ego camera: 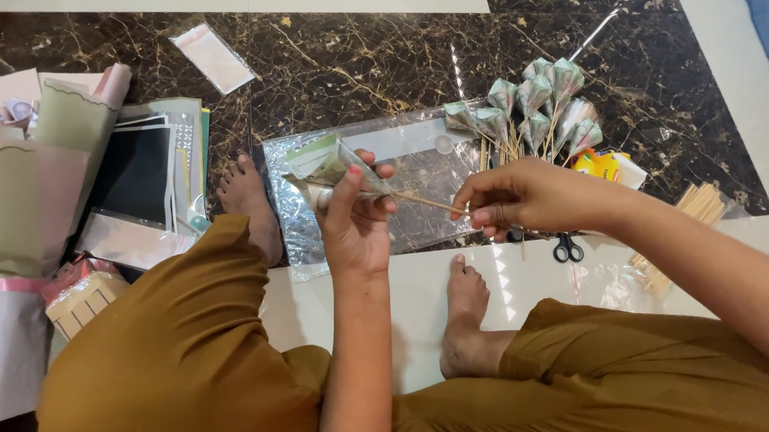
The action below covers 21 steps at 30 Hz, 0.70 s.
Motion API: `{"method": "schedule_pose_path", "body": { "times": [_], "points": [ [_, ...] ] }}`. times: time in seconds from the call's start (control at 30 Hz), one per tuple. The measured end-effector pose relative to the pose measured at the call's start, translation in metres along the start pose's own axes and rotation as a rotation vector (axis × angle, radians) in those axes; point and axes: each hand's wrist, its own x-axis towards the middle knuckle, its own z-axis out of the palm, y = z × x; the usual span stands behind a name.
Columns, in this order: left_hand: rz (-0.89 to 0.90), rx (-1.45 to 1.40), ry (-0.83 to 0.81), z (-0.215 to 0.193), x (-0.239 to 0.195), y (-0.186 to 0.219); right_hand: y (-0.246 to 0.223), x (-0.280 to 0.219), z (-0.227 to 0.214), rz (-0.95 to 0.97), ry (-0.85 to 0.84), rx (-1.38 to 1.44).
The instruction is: The person is creating a money bouquet by folding banknotes, taping them to wooden skewers, and arranging them into a floral foam base.
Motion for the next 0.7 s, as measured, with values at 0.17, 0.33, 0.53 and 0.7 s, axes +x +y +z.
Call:
{"method": "schedule_pose_path", "body": {
  "times": [0.17,0.33,0.53,0.7],
  "points": [
    [0.004,-0.003,-0.014,0.006,-0.001,0.007,0.001,0.002,-0.003,0.01,-0.03,-0.017],
    [0.016,-0.003,-0.023,0.008,-0.002,0.009,0.008,0.005,-0.006,0.02,-0.05,-0.005],
    [0.027,-0.011,-0.024,0.0,0.001,0.009,0.008,0.007,-0.006,0.013,-0.068,-0.037],
    [0.034,0.009,-0.022,0.001,0.001,0.008,0.013,0.009,-0.006,0.028,-0.063,-0.045]
  ]
}}
